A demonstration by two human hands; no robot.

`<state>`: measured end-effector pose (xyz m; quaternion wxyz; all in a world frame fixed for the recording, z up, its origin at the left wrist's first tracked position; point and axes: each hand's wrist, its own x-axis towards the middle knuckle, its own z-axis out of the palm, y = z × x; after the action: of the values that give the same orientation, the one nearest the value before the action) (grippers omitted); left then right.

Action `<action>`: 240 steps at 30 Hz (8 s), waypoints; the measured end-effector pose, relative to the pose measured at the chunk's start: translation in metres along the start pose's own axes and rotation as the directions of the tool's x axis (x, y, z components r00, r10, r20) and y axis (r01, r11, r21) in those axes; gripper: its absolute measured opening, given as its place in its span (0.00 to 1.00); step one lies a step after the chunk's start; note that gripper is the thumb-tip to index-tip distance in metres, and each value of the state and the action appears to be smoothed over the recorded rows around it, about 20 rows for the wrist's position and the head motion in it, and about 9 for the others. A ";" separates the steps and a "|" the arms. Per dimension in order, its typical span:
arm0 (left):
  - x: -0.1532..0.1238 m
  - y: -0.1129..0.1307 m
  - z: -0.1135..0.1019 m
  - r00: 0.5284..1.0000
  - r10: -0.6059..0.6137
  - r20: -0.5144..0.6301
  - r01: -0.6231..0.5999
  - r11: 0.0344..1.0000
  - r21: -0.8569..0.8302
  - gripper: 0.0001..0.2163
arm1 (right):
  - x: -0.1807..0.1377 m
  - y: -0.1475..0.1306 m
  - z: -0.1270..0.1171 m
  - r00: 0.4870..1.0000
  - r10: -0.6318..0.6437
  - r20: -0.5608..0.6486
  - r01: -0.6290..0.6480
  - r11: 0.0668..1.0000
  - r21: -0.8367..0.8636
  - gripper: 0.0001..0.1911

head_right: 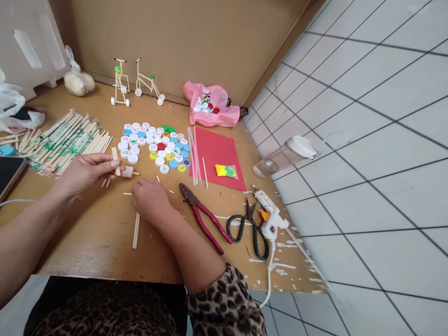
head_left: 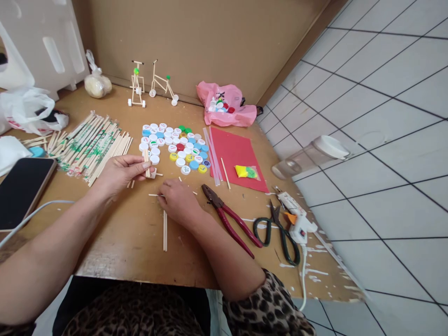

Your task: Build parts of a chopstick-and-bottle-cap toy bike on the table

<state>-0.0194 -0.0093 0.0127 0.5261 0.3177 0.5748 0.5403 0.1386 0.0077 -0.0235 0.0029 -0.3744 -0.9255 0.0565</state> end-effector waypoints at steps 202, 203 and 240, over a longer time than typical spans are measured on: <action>0.004 -0.001 -0.016 0.935 -0.003 0.355 -0.105 0.953 0.285 0.09 | 0.000 0.013 -0.003 0.999 0.004 -0.039 -0.001 0.997 0.073 0.11; 0.004 -0.001 -0.016 0.929 -0.023 0.368 -0.094 0.951 0.296 0.09 | 0.000 0.014 -0.003 0.999 0.014 -0.032 -0.011 0.997 0.081 0.10; 0.011 -0.003 -0.030 0.676 -0.290 0.678 -0.131 0.858 0.497 0.07 | 0.004 0.011 0.004 0.992 0.125 -0.023 -0.118 0.973 0.200 0.10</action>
<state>-0.0499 -0.0083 0.0030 0.6323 0.6067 0.4500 0.1720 0.1430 0.0181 -0.0285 0.0532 -0.4291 -0.8905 0.1417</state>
